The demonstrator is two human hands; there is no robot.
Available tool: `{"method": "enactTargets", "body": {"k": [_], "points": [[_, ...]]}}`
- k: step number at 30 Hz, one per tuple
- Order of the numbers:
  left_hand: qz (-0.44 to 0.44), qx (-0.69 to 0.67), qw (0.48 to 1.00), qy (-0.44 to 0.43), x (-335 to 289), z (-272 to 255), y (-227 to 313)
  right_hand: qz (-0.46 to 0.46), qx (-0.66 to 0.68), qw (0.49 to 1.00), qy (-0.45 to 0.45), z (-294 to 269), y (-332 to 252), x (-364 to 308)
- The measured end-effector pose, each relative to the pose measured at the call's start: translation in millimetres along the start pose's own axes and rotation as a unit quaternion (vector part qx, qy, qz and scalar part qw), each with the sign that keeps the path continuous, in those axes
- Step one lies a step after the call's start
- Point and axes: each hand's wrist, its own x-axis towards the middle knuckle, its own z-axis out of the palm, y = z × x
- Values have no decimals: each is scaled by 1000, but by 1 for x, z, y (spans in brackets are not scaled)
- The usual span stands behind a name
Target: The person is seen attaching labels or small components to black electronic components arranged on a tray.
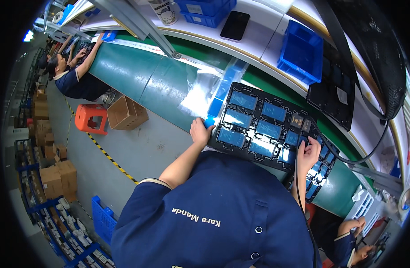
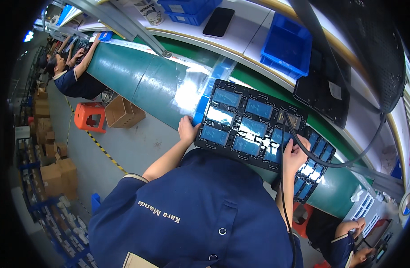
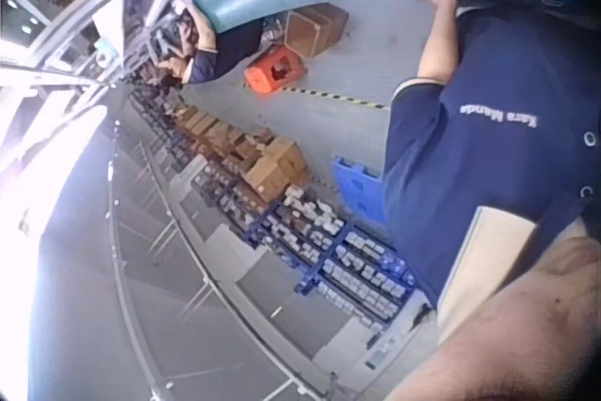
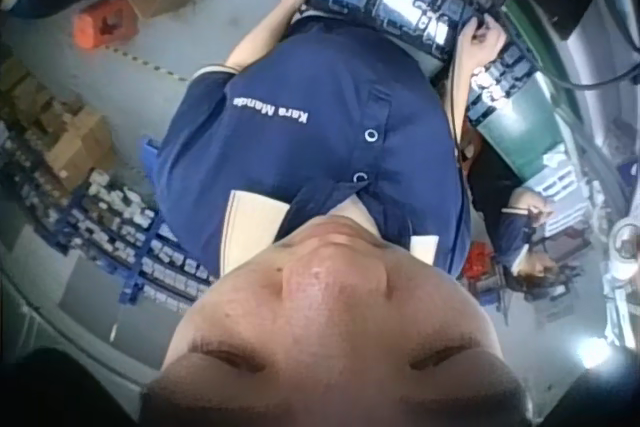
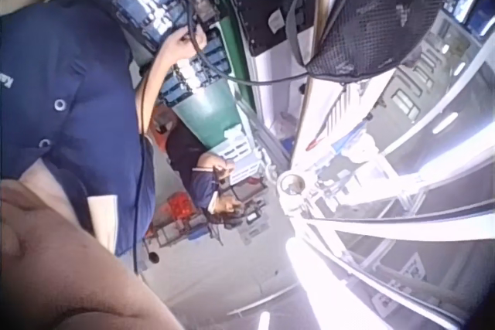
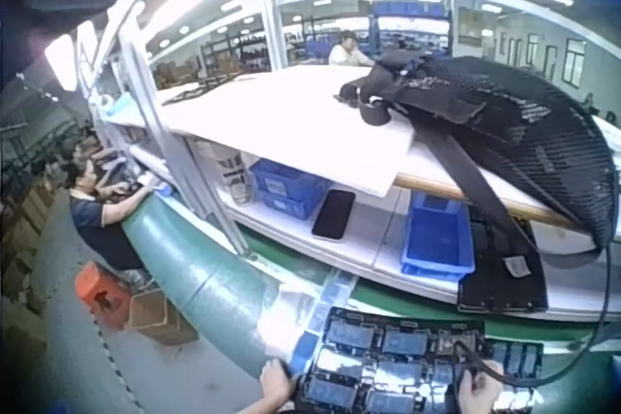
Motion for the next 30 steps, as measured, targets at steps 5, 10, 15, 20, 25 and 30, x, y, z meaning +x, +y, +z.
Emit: {"method": "enactTargets", "body": {"k": [5,10,15,20,25,30], "points": [[114,-14,986,117,-8,8,-5,3,-11,1000,12,0,-6,3],[173,-19,977,120,-5,19,-20,-61,-10,998,29,0,11,1],[174,-25,973,150,-7,6,-18,2,-1,1000,7,-2,3,-5],[132,-165,969,131,8,1,-9,17,23,1000,12,-7,-14,-3],[-135,-586,782,-162,28,-63,36,0,43,999,24,-7,-3,-5],[67,-549,831,-63,38,-94,79,-11,54,998,11,-10,-3,-5]]}}
